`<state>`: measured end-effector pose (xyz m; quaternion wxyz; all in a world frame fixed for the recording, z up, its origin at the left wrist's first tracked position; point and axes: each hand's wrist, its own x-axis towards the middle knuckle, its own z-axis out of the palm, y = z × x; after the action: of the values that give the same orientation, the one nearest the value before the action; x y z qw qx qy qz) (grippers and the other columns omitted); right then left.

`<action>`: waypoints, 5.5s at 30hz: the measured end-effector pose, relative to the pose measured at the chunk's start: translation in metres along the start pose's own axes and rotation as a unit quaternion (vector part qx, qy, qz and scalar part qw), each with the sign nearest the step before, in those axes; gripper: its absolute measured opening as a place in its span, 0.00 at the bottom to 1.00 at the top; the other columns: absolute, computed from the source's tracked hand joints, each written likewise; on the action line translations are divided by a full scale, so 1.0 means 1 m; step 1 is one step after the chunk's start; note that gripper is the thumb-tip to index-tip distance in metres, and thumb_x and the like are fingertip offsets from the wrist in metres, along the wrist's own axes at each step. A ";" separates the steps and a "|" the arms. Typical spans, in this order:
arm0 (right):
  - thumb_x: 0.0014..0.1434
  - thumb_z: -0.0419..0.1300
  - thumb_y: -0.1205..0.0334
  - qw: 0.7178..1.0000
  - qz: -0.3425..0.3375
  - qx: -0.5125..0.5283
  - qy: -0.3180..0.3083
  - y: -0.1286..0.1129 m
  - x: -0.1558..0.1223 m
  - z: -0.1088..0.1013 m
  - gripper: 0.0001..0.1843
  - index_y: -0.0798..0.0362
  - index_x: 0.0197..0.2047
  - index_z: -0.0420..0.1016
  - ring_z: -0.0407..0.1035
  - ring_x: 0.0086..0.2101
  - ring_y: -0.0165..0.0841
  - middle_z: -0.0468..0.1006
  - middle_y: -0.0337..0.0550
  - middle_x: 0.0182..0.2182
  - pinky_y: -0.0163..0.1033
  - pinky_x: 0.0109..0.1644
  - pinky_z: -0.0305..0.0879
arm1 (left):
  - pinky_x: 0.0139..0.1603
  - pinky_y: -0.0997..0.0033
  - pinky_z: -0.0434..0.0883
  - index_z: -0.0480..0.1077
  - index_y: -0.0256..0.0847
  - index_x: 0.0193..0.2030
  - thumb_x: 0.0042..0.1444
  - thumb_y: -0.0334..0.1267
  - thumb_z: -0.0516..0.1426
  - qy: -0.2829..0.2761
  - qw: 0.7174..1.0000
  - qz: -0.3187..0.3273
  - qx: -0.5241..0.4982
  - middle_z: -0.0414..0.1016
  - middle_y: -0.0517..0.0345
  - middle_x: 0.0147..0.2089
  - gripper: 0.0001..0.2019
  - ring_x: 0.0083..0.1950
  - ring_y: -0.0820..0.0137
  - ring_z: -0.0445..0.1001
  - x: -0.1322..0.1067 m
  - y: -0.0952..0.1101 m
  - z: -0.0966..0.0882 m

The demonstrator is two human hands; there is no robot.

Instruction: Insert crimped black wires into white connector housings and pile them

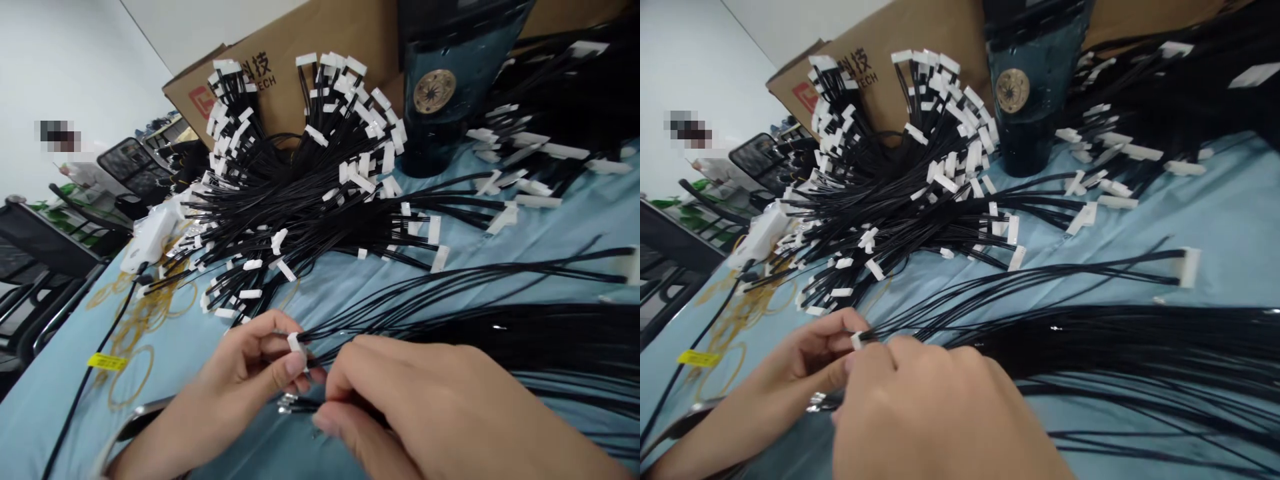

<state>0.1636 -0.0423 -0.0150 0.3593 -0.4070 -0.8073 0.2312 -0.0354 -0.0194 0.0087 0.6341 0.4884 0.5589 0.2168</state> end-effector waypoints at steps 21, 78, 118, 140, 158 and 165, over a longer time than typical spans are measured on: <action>0.63 0.51 0.71 0.984 0.158 0.063 -0.059 0.017 0.001 0.009 0.13 0.51 0.28 0.69 0.63 0.23 0.29 0.72 0.36 0.24 0.34 0.24 0.53 | 0.39 0.75 0.74 0.75 0.42 0.35 0.62 0.35 0.64 -0.022 0.999 -0.027 0.001 0.81 0.61 0.31 0.04 0.38 0.68 0.82 0.003 -0.005 -0.002; 0.64 0.48 0.70 0.989 0.126 0.049 -0.056 0.019 -0.007 0.016 0.14 0.51 0.28 0.66 0.59 0.22 0.28 0.69 0.38 0.26 0.35 0.24 0.50 | 0.42 0.74 0.73 0.73 0.43 0.39 0.62 0.42 0.63 -0.041 0.998 -0.036 0.032 0.79 0.62 0.31 0.06 0.37 0.70 0.75 0.000 -0.007 0.000; 0.63 0.53 0.70 0.973 0.163 0.126 -0.107 0.018 -0.002 0.007 0.13 0.50 0.27 0.68 0.65 0.25 0.28 0.72 0.36 0.26 0.34 0.26 0.57 | 0.37 0.79 0.73 0.76 0.44 0.36 0.62 0.37 0.63 -0.034 0.999 -0.020 0.026 0.82 0.64 0.30 0.03 0.34 0.72 0.78 -0.001 -0.005 0.000; 0.64 0.51 0.71 0.977 0.135 0.102 -0.127 0.021 -0.002 0.011 0.12 0.51 0.31 0.69 0.65 0.26 0.29 0.73 0.37 0.28 0.36 0.27 0.58 | 0.37 0.84 0.74 0.77 0.46 0.38 0.64 0.36 0.62 -0.048 0.999 -0.022 0.000 0.81 0.67 0.30 0.03 0.34 0.75 0.80 -0.003 -0.013 -0.002; 0.64 0.49 0.70 0.990 0.089 0.060 -0.096 0.020 -0.004 0.016 0.15 0.54 0.30 0.72 0.66 0.23 0.30 0.73 0.41 0.27 0.35 0.23 0.60 | 0.37 0.84 0.73 0.75 0.45 0.41 0.65 0.34 0.61 -0.039 0.999 -0.015 0.014 0.80 0.67 0.33 0.02 0.34 0.76 0.79 -0.004 -0.018 -0.001; 0.65 0.50 0.70 0.990 0.087 0.083 -0.080 0.020 -0.006 0.013 0.14 0.52 0.29 0.71 0.66 0.23 0.29 0.73 0.39 0.27 0.33 0.24 0.60 | 0.35 0.85 0.72 0.76 0.44 0.42 0.65 0.34 0.61 -0.050 0.999 -0.012 -0.010 0.81 0.66 0.31 0.02 0.34 0.77 0.79 -0.002 -0.021 -0.003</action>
<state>0.1657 -0.0371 -0.0393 0.3047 -0.4245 -0.7732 0.3593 -0.0444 -0.0292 -0.0083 0.6684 0.4857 0.5303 0.1901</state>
